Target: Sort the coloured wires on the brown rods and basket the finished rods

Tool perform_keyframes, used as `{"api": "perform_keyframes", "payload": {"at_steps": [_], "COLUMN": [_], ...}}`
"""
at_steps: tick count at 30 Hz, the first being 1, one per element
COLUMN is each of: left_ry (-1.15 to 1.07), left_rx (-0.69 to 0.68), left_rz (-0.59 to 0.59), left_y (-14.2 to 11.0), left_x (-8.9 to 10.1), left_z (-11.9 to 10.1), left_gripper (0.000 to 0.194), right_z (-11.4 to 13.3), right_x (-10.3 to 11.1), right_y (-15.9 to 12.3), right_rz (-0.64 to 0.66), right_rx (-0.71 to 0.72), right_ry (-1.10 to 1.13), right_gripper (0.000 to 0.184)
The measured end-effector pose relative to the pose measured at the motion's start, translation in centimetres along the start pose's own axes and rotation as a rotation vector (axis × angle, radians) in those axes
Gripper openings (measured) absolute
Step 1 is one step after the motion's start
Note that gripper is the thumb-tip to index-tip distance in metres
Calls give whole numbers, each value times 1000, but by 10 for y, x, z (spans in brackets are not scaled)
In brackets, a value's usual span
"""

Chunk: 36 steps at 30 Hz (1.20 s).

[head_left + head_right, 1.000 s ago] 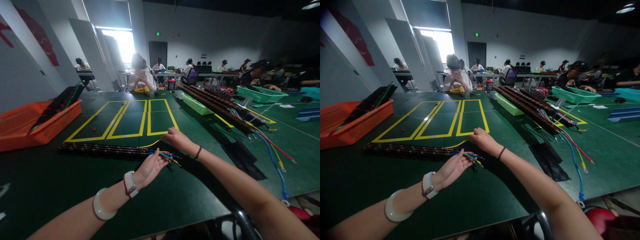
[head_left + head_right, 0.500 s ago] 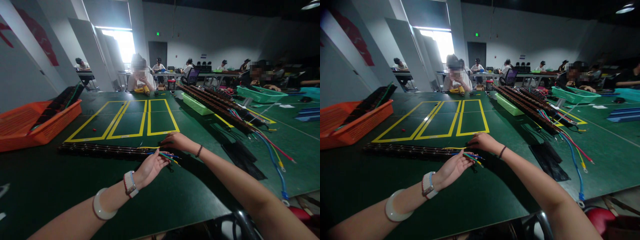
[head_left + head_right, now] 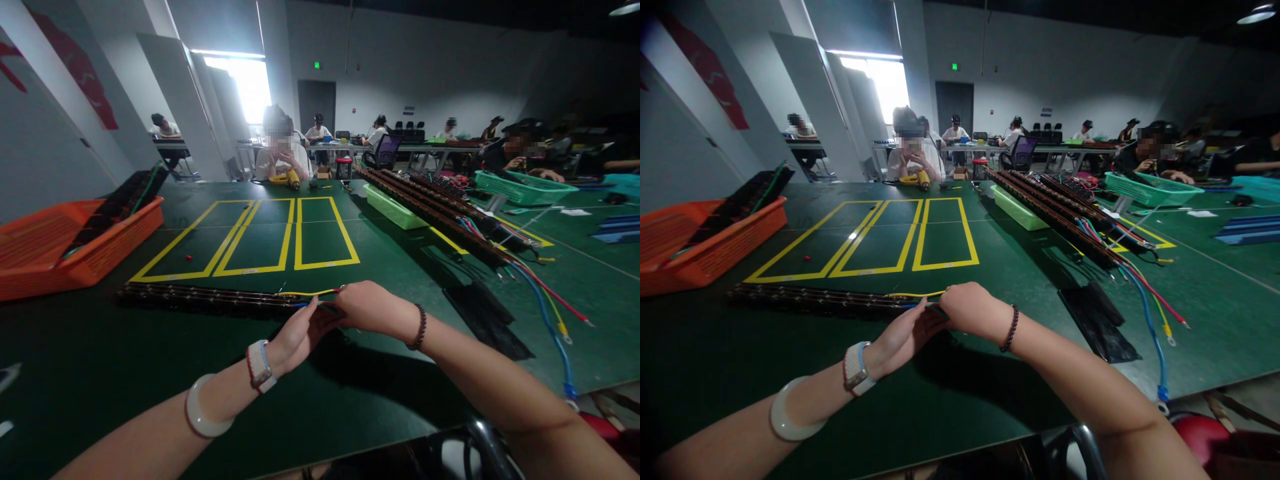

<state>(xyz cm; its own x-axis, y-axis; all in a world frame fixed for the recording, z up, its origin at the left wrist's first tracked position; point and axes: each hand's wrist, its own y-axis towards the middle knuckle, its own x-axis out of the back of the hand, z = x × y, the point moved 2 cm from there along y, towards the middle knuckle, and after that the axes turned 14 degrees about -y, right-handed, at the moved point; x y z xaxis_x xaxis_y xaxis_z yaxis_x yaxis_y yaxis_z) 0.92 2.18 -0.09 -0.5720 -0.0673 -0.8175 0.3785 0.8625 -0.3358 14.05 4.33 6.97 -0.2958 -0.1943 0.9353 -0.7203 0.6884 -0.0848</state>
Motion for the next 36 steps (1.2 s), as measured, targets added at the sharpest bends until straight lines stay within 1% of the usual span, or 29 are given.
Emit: {"api": "perform_keyframes", "payload": {"at_steps": [2, 5, 10, 12, 16, 18, 20, 23, 25, 27, 30, 32, 36], "left_ry": [-22, -20, 62, 72, 59, 66, 80, 86, 86, 85, 74, 74, 86], "left_rx": [6, 13, -7, 2, -13, -6, 10, 12, 12, 14, 22, 26, 24], "left_rz": [-3, 4, 22, 41, 57, 50, 44, 37, 36, 39, 43, 34, 12], "left_y": [0, 0, 1, 1, 2, 3, 3, 3, 3, 3, 2, 0, -1], "left_x": [-1, -1, 2, 3, 6, 6, 6, 6, 6, 5, 3, 1, -2], "left_z": [0, 0, -1, 0, 0, -1, -1, -2, -3, -3, -2, -2, -3], "left_gripper": [26, 25, 29, 29, 25, 27, 30, 31, 31, 31, 31, 32, 32], "right_z": [7, 11, 2, -3, -16, -21, -25, -29, -31, -33, -35, -34, -33], "right_x": [-4, -4, 10, 11, -3, -12, -19, -22, -24, -26, -32, -34, -33], "right_y": [0, 1, -1, -1, 6, 11, 16, 21, 22, 23, 24, 25, 25], "right_rz": [-6, -1, -88, -97, -70, -63, -75, -113, -117, -79, 35, 89, 113], "right_rx": [-28, -39, -159, -188, -178, -165, -180, -225, -232, -213, -136, -91, -76], "right_ry": [-43, -60, -153, -167, -116, -86, -73, -77, -64, -17, 78, 108, 127], "right_gripper": [14, 12, 9, 10, 15, 15, 16, 19, 20, 19, 16, 16, 15]}}
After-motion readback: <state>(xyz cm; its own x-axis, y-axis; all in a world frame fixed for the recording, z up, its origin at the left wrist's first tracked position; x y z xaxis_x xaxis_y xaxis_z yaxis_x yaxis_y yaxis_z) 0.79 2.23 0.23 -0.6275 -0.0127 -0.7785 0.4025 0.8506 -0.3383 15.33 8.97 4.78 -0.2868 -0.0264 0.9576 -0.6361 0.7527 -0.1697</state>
